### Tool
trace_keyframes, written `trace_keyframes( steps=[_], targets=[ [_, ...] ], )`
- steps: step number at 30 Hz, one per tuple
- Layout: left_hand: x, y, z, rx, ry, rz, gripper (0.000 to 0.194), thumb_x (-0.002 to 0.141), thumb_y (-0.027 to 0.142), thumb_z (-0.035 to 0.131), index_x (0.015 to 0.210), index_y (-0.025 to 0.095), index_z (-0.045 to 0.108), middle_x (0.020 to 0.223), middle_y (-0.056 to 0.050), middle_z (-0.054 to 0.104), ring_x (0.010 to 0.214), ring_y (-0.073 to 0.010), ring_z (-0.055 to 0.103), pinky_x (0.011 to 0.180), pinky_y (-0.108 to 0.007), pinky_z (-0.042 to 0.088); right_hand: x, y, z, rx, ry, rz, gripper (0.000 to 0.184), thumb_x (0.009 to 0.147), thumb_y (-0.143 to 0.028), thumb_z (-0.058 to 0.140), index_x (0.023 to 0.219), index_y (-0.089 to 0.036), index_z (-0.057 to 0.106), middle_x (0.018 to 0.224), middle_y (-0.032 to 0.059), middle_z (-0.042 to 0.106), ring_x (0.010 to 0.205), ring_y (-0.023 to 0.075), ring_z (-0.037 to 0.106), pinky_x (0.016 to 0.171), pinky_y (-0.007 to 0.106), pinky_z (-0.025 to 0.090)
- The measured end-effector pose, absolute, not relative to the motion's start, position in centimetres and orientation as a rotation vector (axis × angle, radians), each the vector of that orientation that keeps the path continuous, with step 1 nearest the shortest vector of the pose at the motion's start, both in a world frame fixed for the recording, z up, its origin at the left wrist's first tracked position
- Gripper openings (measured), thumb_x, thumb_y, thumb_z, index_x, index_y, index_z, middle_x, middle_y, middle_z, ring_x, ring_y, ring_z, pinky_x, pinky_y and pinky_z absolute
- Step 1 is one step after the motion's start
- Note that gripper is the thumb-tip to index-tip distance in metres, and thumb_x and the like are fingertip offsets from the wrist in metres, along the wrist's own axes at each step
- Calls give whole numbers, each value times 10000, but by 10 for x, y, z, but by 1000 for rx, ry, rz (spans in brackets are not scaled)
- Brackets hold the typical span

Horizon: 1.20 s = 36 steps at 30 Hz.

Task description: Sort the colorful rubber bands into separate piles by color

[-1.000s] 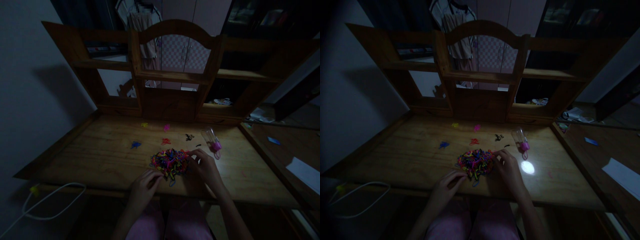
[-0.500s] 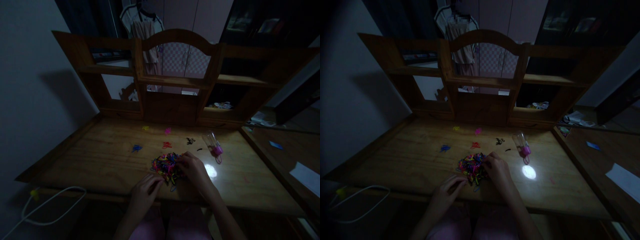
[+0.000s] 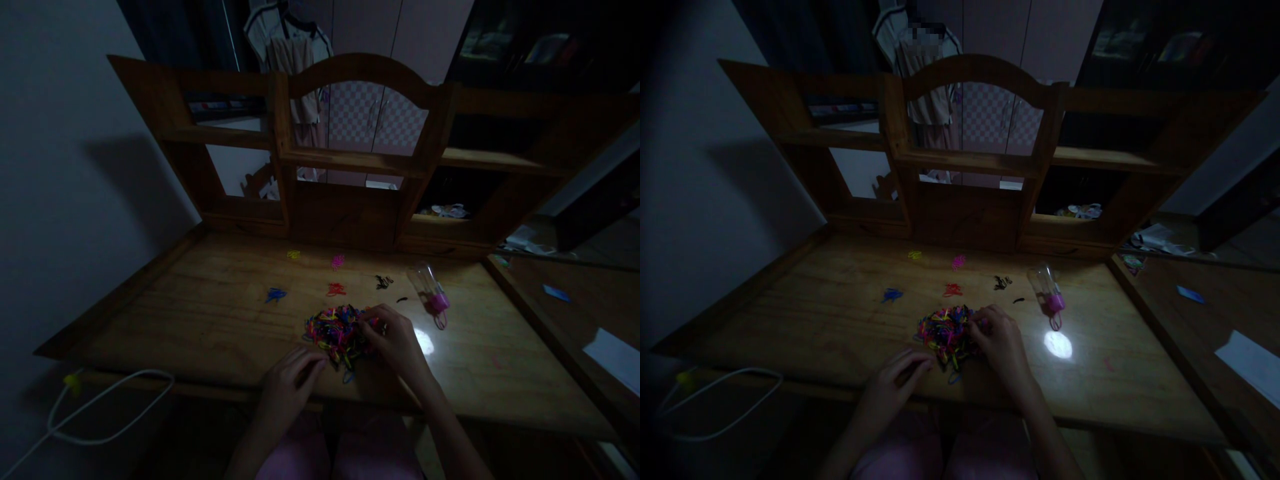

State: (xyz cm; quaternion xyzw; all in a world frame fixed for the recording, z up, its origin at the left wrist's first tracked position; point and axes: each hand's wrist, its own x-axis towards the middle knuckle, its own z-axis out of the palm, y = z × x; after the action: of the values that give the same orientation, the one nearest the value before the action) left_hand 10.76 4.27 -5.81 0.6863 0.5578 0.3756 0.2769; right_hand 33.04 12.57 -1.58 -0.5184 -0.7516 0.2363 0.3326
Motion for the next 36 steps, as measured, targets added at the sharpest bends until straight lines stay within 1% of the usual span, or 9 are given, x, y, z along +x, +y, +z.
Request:
trace_keyframes(
  steps=[4,11,13,17,19,26,29,33,36],
  targets=[
    [107,43,-60,1824,1509,991,157,943,300,520,929,263,672,967,-6,700,943,-180,647,844,-279,505,332,126,-15,-1423,-1883,642,153,853,-294,590,865,-190,701,711,22,666,584,147,577,557,244,421],
    [107,41,-59,1811,1503,967,154,954,302,507,942,265,657,980,5,690,959,-170,637,850,-272,487,332,122,-14,-1420,-1826,710,198,880,-344,576,876,-189,699,665,8,659,540,136,564,512,228,402],
    [107,41,-59,1804,1501,965,151,953,302,511,942,266,658,978,7,689,958,-168,637,851,-270,485,332,122,-15,-1415,-1822,716,199,887,-348,573,886,-191,694,702,15,669,557,140,575,516,231,411],
    [107,42,-59,1807,1498,969,152,953,298,510,941,265,658,977,7,689,956,-167,639,852,-267,484,334,122,-19,-1348,-1846,676,171,884,-324,578,865,-188,680,933,58,674,678,151,614,580,245,451],
    [107,42,-59,1816,1503,971,155,953,298,508,937,264,658,968,4,689,949,-169,640,842,-267,486,335,122,-19,-1330,-1855,668,159,887,-309,572,852,-189,670,960,62,660,707,153,617,598,248,458],
    [107,42,-60,1794,1478,1024,156,939,286,525,938,262,679,977,-1,702,937,-172,651,841,-261,503,336,120,-14,-1404,-1826,741,208,900,-365,552,871,-196,671,757,29,674,604,152,596,546,247,436],
    [113,46,-54,1711,1525,1102,147,931,302,544,946,257,684,968,-1,702,914,-166,653,819,-251,509,335,118,-12,-1422,-1811,769,213,897,-375,557,865,-200,676,736,18,678,580,144,593,529,238,428],
    [131,59,-43,1659,1653,1247,149,892,353,606,964,242,674,937,-14,687,839,-165,644,761,-255,513,331,116,-13,-1404,-1794,795,215,898,-382,558,890,-201,675,761,26,694,606,154,616,528,235,437],
    [148,72,-38,1721,1696,1306,254,853,377,656,1070,245,653,1023,-34,684,885,-184,635,817,-292,510,326,115,-13,-1382,-1759,835,227,899,-391,557,919,-196,672,779,37,701,619,164,629,519,235,446]
  ],
)
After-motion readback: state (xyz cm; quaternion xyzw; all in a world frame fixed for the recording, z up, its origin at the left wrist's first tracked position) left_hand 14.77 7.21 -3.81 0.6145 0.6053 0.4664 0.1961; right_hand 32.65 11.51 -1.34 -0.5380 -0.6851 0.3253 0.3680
